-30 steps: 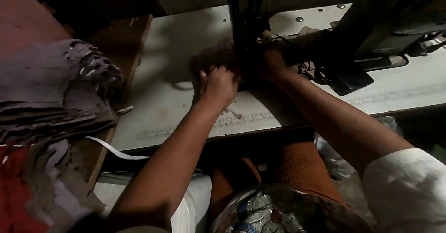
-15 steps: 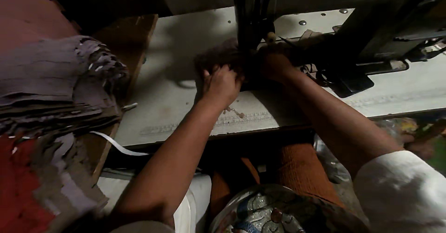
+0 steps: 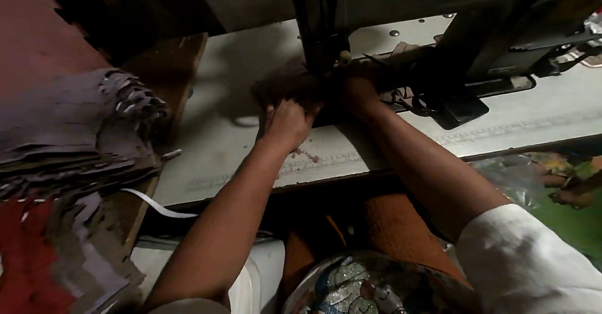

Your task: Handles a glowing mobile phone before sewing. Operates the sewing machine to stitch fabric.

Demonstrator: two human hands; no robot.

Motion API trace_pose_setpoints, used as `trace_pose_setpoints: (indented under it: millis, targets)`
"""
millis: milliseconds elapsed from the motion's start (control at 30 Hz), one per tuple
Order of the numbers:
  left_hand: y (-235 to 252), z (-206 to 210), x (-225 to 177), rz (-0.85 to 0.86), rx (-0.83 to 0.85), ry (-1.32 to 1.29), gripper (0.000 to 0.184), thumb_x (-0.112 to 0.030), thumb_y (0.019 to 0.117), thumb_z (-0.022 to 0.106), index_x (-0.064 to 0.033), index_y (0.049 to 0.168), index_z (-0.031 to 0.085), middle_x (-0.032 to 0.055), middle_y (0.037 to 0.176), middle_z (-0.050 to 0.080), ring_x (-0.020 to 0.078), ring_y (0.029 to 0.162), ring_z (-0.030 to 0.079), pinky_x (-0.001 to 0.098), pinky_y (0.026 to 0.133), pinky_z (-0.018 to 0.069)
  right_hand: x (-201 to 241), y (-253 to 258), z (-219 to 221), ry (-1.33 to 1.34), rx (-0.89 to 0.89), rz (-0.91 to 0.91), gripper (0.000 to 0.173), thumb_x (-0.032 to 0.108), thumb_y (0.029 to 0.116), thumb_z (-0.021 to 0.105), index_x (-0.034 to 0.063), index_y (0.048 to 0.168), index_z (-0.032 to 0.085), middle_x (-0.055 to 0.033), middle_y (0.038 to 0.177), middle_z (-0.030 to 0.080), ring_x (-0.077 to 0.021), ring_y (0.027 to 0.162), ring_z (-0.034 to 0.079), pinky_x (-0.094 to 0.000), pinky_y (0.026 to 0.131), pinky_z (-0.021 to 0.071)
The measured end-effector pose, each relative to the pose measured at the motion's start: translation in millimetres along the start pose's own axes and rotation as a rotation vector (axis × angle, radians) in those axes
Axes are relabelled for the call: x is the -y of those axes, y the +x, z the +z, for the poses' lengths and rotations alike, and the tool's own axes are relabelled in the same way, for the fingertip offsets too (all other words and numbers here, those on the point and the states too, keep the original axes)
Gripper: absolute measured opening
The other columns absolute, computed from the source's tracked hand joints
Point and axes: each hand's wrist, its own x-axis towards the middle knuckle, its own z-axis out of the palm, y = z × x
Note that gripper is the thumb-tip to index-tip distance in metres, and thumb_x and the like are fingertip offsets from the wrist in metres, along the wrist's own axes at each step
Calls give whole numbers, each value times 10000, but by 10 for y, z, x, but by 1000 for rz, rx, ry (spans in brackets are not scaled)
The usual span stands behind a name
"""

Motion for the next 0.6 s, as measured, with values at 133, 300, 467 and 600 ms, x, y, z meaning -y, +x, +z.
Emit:
trace_pose_setpoints:
  millis: [133, 300, 467, 600]
  targets:
    - [52, -33, 19, -70, 51, -49, 548, -559, 1079, 376, -187, 1373, 651, 150, 1344, 655, 354, 1321, 570, 645, 1093, 404, -1, -7, -72, 69, 6, 28, 439, 280, 1053, 544, 1, 1390, 588, -306, 1416, 531, -466, 1382, 459, -613, 1137, 362]
    - [154, -42, 40, -117, 91, -132, 596, -566, 1076, 382, -136, 1444, 570, 188, 1395, 614, 375, 1345, 551, 634, 1109, 413, 54, -88, -318, 116, 140, 92, 391, 199, 1056, 545, -49, 1356, 582, -310, 1375, 569, -468, 1329, 524, -623, 1091, 418]
    - [106, -193, 115, -86, 52, -240, 399, -183, 1110, 438, 66, 1405, 540, 278, 1417, 558, 414, 1373, 502, 570, 1149, 378, 17, -528, -367, 82, 69, -27, 398, 257, 987, 674, 4, 1292, 645, -304, 1310, 591, -516, 1293, 505, -711, 1016, 403]
    - [10, -867, 327, -48, -617, -696, 478, -192, 1057, 553, -34, 1502, 478, 132, 1499, 540, 164, 1341, 553, 313, 1119, 458, -147, -1169, -247, 168, -86, -272, 377, 258, 940, 721, 83, 1271, 671, -219, 1244, 622, -453, 1188, 566, -647, 941, 475]
